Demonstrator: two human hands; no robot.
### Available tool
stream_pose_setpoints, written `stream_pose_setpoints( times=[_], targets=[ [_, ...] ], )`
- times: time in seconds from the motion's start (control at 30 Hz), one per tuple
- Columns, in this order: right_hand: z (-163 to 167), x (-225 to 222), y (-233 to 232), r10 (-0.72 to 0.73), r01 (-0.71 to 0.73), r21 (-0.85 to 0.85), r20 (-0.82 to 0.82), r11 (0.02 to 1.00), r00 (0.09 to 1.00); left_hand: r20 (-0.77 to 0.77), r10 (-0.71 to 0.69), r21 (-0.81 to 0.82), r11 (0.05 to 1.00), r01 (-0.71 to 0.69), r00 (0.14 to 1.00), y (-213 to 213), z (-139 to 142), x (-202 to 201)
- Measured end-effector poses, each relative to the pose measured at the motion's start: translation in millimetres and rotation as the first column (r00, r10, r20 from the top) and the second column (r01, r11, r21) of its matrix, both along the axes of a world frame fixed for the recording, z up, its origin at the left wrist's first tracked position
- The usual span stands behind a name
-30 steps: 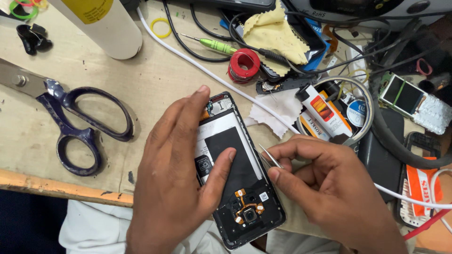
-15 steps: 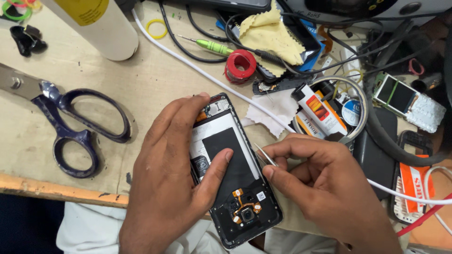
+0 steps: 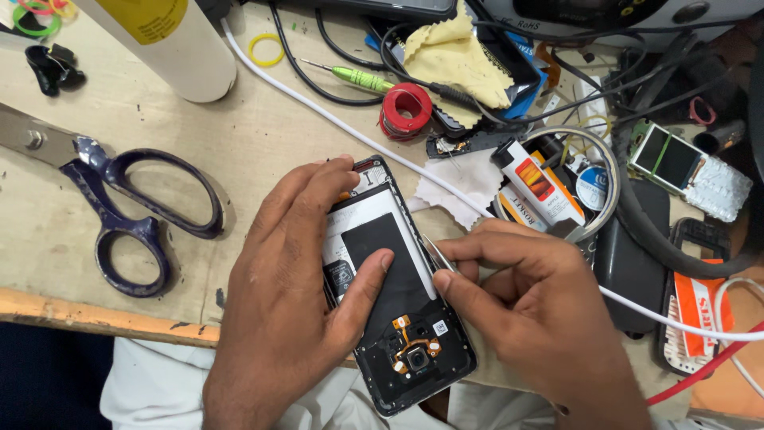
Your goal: The person works at a cluttered repair bench on a disassembled smartphone, holding the phone body and using a thin metal pry tool to work along the edge of the device, prying at the frame and adjusting internal components while steadying the phone with the other hand.
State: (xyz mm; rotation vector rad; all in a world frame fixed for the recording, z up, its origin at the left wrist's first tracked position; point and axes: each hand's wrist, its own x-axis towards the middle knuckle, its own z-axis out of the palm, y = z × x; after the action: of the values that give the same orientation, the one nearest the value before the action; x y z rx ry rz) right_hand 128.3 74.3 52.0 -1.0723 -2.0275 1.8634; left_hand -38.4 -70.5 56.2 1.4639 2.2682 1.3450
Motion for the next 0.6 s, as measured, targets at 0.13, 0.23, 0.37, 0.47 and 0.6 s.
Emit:
stream_pose_setpoints(
  times=[0.13,0.23,0.37,0.47,0.6],
  targets=[
    [-3.5,2.9,1.0,0.042,-0.040,0.042,-0.039,0.998,0.998,0.012,0.009,0.006,1.000,-0.009,1.000,-0.3,-0.4,0.3],
    [-3.5,4.9,0.6,0.047,-0.042,0.156,-0.029,0.987,0.998,0.003,0.006,0.009,1.000,-0.006,1.000,-0.2,-1.5,0.5],
    [4.6,3.0,-3.0,0.034,-0.030,0.076,-0.047,0.997,0.998,-0.024,-0.011,0.019,1.000,0.012,1.000,-0.2,-2.3,-0.7],
    [18.6,4.6,-6.1,0.147,-0.163,0.434,0.071,0.886,0.987,-0.001,-0.046,0.022,0.999,0.046,0.999,-0.6,-1.4,-3.9],
    [33.5,7.8,-8.4,0.254,-0.285,0.721,0.155,0.631,0.955,0.017,-0.136,0.015,0.991,0.136,0.991,-3.6,1.0,-9.8]
  ],
)
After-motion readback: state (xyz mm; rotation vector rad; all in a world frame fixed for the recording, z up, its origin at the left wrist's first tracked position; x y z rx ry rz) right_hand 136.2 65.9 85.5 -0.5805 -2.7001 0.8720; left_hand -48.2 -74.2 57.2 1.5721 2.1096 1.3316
